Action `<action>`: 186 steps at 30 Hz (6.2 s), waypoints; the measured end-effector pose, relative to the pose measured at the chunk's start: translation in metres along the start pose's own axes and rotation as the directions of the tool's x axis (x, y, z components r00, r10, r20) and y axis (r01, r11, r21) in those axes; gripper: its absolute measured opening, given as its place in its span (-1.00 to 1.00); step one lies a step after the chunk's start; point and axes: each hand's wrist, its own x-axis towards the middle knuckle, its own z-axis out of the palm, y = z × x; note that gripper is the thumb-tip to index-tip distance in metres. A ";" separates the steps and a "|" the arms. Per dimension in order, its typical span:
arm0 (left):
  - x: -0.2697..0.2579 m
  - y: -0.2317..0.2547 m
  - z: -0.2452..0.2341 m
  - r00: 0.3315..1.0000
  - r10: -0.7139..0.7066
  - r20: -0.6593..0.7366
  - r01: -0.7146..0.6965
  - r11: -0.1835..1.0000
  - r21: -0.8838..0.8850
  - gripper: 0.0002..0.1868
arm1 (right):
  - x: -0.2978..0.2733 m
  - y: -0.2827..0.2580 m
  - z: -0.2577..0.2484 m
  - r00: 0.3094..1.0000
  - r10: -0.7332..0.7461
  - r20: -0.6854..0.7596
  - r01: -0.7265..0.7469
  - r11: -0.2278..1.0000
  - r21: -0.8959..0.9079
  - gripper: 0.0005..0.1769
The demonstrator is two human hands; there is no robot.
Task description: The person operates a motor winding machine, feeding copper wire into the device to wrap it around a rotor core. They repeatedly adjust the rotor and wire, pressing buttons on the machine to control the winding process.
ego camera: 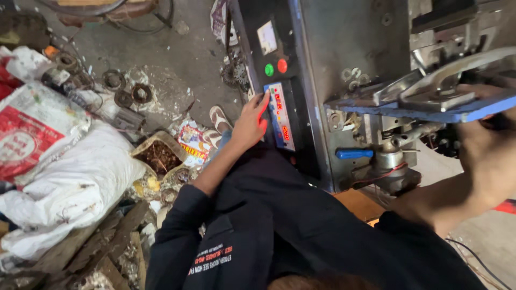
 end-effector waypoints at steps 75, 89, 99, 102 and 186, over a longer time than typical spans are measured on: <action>0.166 0.171 0.261 0.692 0.638 0.336 0.695 -0.464 -0.549 -0.53 | -0.005 0.036 -0.002 0.999 0.033 0.013 -0.030 0.980 -0.197 -0.74; 0.170 0.164 0.293 0.728 0.612 0.308 0.591 -0.334 -0.735 -0.33 | -0.004 0.051 0.001 1.000 -0.005 -0.013 0.003 0.984 -0.178 -0.71; 0.159 0.162 0.274 0.728 0.553 0.406 0.532 -0.082 -0.843 -0.35 | -0.005 0.031 0.000 0.998 0.050 -0.023 -0.054 0.983 -0.174 -0.70; 0.150 0.169 0.257 0.719 0.600 0.350 0.581 -0.244 -0.777 -0.35 | -0.005 0.025 0.000 0.995 0.093 -0.024 -0.096 0.983 -0.154 -0.70; 0.150 0.192 0.211 0.767 0.578 0.279 0.441 -0.158 -0.884 -0.47 | 0.004 0.004 -0.002 0.994 0.100 -0.035 -0.103 0.990 -0.096 -0.66</action>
